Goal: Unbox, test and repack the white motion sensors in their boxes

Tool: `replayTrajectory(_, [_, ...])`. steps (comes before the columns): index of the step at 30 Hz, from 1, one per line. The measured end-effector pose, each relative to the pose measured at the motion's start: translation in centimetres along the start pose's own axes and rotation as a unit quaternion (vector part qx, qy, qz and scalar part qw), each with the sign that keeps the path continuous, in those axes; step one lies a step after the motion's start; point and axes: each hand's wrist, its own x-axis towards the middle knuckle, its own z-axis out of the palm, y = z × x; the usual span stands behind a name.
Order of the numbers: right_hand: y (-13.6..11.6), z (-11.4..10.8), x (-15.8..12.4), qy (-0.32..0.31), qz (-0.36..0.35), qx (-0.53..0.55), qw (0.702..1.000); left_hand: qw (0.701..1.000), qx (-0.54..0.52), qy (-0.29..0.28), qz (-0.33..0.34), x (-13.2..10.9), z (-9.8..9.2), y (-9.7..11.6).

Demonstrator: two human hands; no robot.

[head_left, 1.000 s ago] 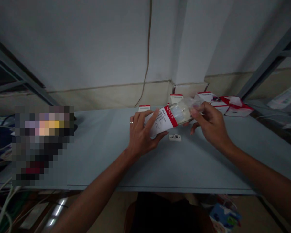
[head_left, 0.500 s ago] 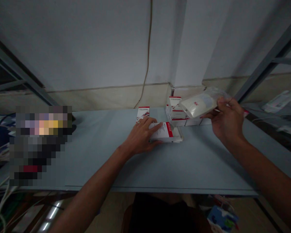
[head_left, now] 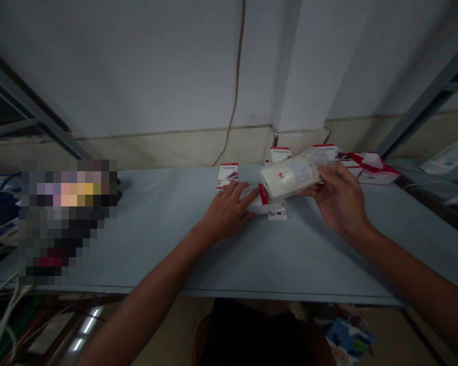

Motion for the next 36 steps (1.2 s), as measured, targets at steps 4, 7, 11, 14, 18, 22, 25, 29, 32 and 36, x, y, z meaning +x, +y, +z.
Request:
replayTrajectory(4, [0.2,-0.1,-0.1,-0.009,0.0,-0.009,1.0,0.999,-0.019,-0.004,0.045,0.0,0.0,0.7])
replayTrajectory(7, [0.3,0.1,-0.3,-0.006,0.008,-0.012,1.0,0.996,-0.035,0.022,0.081,0.0,-0.1,1.3])
replayTrajectory(11, [0.2,0.4,-0.6,-0.004,0.004,-0.019,1.0,0.996,-0.036,0.07,0.05,0.1,-0.1,1.5])
replayTrajectory(14, [0.2,0.4,-0.6,-0.008,0.002,-0.024,1.0,0.998,-0.016,0.059,-0.005,0.3,0.4,1.1])
replayTrajectory(18, [0.4,0.3,-0.5,-0.005,0.023,-0.007,1.0,0.997,-0.05,0.05,-0.034,0.4,0.8,0.8])
replayTrajectory(22, [0.8,0.7,-0.8,-0.012,0.065,0.028,0.997,0.96,-0.201,0.184,-0.062,0.4,-0.3,1.1])
replayTrajectory(25, [1.1,1.2,-1.3,-0.035,0.107,0.06,0.992,0.902,-0.337,0.245,-0.117,0.5,-1.4,1.3])
replayTrajectory(29, [1.2,1.5,-1.9,-0.09,0.152,0.081,0.981,0.833,-0.484,0.205,-0.175,0.9,-1.9,1.2])
replayTrajectory(32, [1.2,1.3,-1.8,-0.113,0.176,0.083,0.974,0.787,-0.57,0.174,-0.159,1.1,-1.8,1.0])
replayTrajectory(36, [1.1,1.2,-1.5,-0.102,0.212,0.063,0.97,0.762,-0.608,0.177,-0.138,1.2,-2.2,1.1])
